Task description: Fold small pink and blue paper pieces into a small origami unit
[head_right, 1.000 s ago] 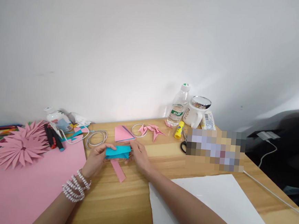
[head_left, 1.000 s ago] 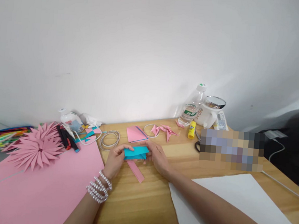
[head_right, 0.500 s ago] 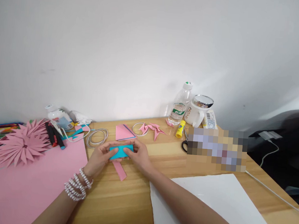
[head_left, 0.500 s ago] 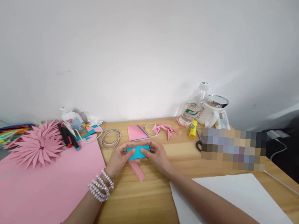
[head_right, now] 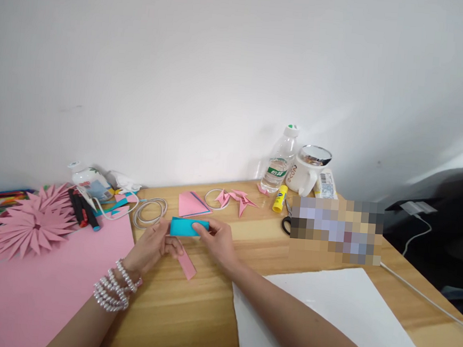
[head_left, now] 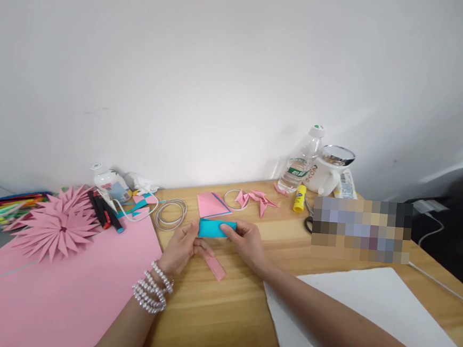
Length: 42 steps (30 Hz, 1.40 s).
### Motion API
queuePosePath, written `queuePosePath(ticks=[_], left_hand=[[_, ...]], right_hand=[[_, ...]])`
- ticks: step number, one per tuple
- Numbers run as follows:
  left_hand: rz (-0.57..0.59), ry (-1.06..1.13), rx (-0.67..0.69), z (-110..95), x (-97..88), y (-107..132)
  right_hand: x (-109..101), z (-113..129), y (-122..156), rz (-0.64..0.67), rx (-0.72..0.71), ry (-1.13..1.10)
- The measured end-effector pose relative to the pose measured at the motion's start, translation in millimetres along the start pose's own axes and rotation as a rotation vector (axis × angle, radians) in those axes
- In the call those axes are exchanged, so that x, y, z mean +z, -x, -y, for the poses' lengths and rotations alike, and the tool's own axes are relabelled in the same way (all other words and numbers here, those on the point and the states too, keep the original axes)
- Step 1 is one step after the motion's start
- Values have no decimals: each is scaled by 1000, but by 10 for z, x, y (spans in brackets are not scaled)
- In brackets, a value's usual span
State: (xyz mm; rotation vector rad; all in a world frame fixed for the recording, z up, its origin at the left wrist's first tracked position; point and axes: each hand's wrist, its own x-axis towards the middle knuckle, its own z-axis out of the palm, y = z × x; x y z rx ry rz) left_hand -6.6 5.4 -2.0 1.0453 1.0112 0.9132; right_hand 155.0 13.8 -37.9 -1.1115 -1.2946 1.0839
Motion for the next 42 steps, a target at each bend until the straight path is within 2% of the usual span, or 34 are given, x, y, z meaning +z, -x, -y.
queuePosePath(ticks=[2,4,6,12,19,34,42], left_hand=[[-13,-122,80,-11,25,6],[-82,-185,120,-7,40,2],[-131,-162,129,16,43,-8],[-137,-25,122,99,39,-25],[-205,7,85,76,63,-26],[-235,3,70,67,76,-23],[-215,1,84,76,65,-19]], right_hand=[[-4,10,-5,-11,29,-26],[2,11,-8,11,54,-76],[12,2,-9,38,77,-115],[16,-25,-7,62,94,-131],[7,-19,-8,92,115,-132],[14,15,-3,101,120,-109],[13,9,-4,96,127,-108]])
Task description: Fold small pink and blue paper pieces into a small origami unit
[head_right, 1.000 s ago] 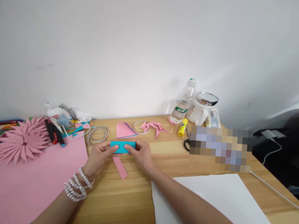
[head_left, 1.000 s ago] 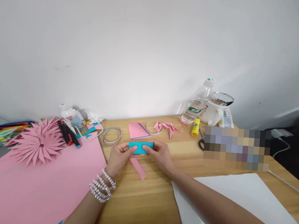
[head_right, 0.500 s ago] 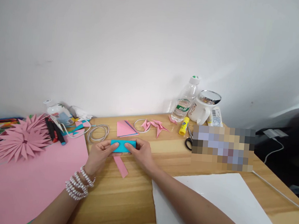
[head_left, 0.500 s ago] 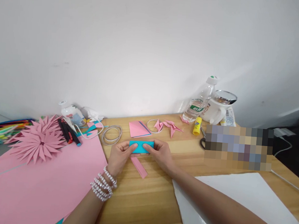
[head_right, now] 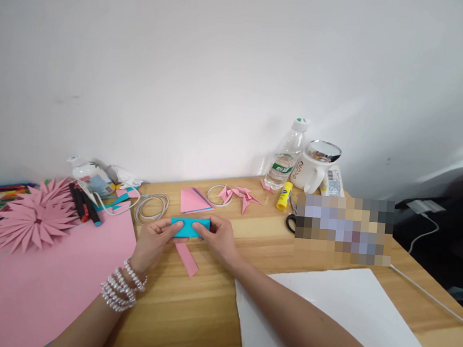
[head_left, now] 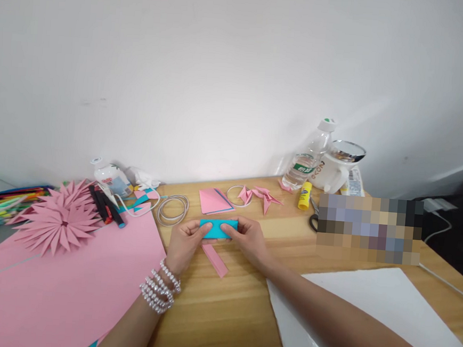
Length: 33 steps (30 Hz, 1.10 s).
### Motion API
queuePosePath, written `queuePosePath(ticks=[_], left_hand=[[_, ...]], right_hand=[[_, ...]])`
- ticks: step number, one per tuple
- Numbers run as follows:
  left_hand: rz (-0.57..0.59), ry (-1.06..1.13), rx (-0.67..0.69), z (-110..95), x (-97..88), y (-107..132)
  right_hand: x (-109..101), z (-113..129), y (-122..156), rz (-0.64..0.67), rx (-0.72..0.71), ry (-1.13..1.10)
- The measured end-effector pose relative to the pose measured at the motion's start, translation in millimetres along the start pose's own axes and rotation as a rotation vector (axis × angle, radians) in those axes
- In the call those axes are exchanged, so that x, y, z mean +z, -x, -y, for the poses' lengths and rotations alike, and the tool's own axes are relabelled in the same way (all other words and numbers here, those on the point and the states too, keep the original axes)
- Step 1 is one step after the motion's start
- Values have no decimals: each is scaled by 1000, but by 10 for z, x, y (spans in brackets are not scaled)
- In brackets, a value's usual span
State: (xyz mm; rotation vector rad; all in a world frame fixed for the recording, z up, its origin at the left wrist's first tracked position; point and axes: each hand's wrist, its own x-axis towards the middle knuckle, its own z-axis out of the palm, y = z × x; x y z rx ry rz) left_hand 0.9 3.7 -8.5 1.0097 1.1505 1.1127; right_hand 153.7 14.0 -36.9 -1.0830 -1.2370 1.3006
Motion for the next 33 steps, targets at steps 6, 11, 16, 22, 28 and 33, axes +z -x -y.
queuePosePath(ticks=[6,11,16,22,28,33], left_hand=[[6,-5,-3,-9,4,-4],[11,-7,22,0,8,-6],[-22,0,34,15,-4,-3],[-53,29,39,7,-16,-12],[-59,37,42,-2,-12,-6],[-68,21,60,-3,-16,-10]], right_hand=[[3,5,-1,-1,2,12],[5,-12,-8,-5,-2,-7],[3,15,-10,-2,20,-62],[9,90,2,-21,35,-153],[-8,39,-15,-43,38,-187],[-2,56,-1,-59,46,-182]])
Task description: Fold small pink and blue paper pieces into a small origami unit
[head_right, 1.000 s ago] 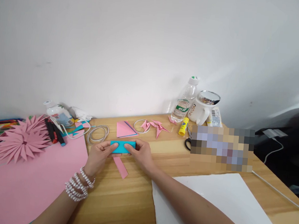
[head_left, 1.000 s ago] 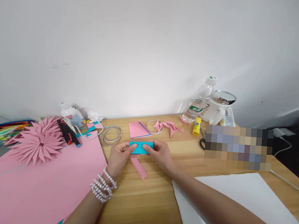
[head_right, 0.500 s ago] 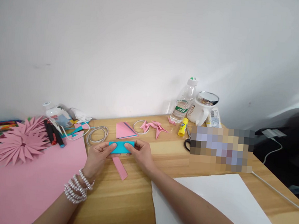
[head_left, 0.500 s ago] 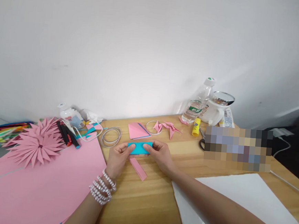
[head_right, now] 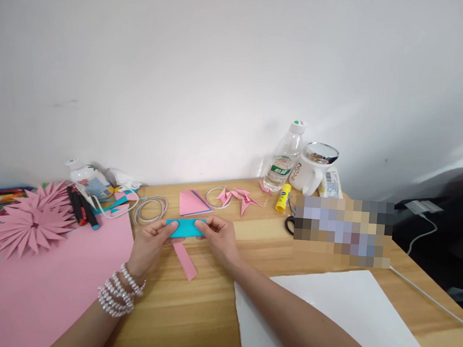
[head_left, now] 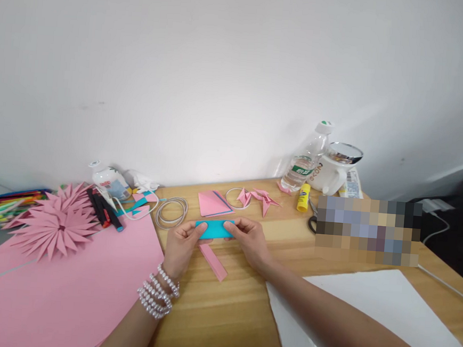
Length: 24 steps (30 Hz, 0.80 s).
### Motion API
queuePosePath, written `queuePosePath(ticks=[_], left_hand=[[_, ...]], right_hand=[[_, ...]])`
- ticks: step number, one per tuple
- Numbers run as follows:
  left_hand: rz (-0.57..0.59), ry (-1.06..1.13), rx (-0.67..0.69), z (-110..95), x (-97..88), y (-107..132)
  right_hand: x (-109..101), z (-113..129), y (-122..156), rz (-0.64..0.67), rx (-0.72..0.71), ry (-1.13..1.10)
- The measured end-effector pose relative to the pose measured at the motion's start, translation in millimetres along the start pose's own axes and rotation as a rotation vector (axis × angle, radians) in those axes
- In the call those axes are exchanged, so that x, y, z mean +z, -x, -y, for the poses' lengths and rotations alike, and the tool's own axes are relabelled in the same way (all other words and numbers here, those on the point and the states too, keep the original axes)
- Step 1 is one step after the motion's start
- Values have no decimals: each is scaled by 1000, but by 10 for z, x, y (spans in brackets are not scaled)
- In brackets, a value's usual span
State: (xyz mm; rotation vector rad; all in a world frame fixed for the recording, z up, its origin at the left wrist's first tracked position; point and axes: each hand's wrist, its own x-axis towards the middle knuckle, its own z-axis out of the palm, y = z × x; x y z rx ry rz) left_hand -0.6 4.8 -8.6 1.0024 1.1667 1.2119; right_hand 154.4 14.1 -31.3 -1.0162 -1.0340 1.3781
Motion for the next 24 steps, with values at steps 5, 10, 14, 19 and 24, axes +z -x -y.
queuePosePath(ticks=[5,10,14,19,24], left_hand=[[-1,-23,-4,12,-10,-12],[22,-41,-21,13,-23,-10],[17,-80,-24,-40,-5,4],[4,-84,-29,-68,5,6],[-1,-100,-24,-51,-3,-1]], right_hand=[[5,5,-1,10,0,12],[-12,-34,-12,14,-14,73],[-10,-39,-9,35,-13,91],[-15,-41,-12,29,-10,99],[-16,-55,-16,26,-6,93]])
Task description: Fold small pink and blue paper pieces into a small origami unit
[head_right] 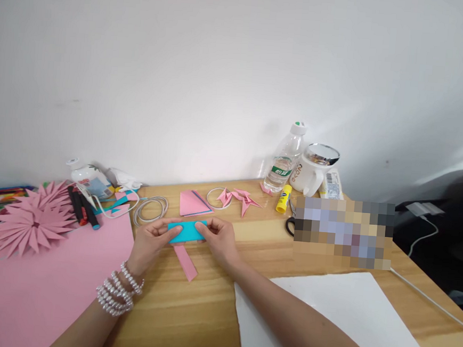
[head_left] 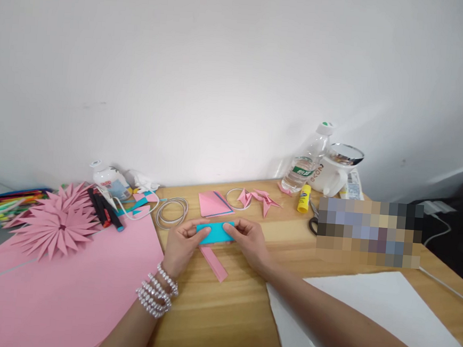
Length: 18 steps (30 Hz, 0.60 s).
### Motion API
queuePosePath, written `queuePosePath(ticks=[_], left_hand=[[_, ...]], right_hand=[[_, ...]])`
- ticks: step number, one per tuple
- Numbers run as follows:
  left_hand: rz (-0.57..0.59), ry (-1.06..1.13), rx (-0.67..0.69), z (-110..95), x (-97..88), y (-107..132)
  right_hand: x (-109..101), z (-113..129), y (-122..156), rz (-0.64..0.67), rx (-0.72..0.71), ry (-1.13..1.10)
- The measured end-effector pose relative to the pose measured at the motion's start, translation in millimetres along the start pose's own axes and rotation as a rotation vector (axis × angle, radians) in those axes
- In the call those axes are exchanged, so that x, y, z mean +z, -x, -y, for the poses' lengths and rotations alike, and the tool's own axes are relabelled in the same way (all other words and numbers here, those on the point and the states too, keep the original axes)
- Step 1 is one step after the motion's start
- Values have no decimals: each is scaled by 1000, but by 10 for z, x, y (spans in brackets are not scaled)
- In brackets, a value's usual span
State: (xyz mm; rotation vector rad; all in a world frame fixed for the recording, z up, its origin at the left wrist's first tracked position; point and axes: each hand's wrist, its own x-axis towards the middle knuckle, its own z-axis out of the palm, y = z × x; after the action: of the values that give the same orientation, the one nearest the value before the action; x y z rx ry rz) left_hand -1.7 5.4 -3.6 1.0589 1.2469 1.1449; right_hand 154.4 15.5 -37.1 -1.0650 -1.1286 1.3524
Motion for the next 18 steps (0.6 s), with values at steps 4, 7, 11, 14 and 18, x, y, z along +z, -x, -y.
queuePosePath(ticks=[4,7,11,14,18], left_hand=[[-9,-35,25,-1,1,-3],[-14,-97,45,-1,-10,-8],[43,-177,19,7,-42,-21],[100,-208,46,10,-60,-28],[112,-267,102,8,-62,-27]], right_hand=[[8,9,1,2,5,4],[5,11,1,15,-14,58],[-7,-15,-5,21,-52,170],[-13,-31,-7,40,-52,184],[-18,-45,-5,54,-45,175]])
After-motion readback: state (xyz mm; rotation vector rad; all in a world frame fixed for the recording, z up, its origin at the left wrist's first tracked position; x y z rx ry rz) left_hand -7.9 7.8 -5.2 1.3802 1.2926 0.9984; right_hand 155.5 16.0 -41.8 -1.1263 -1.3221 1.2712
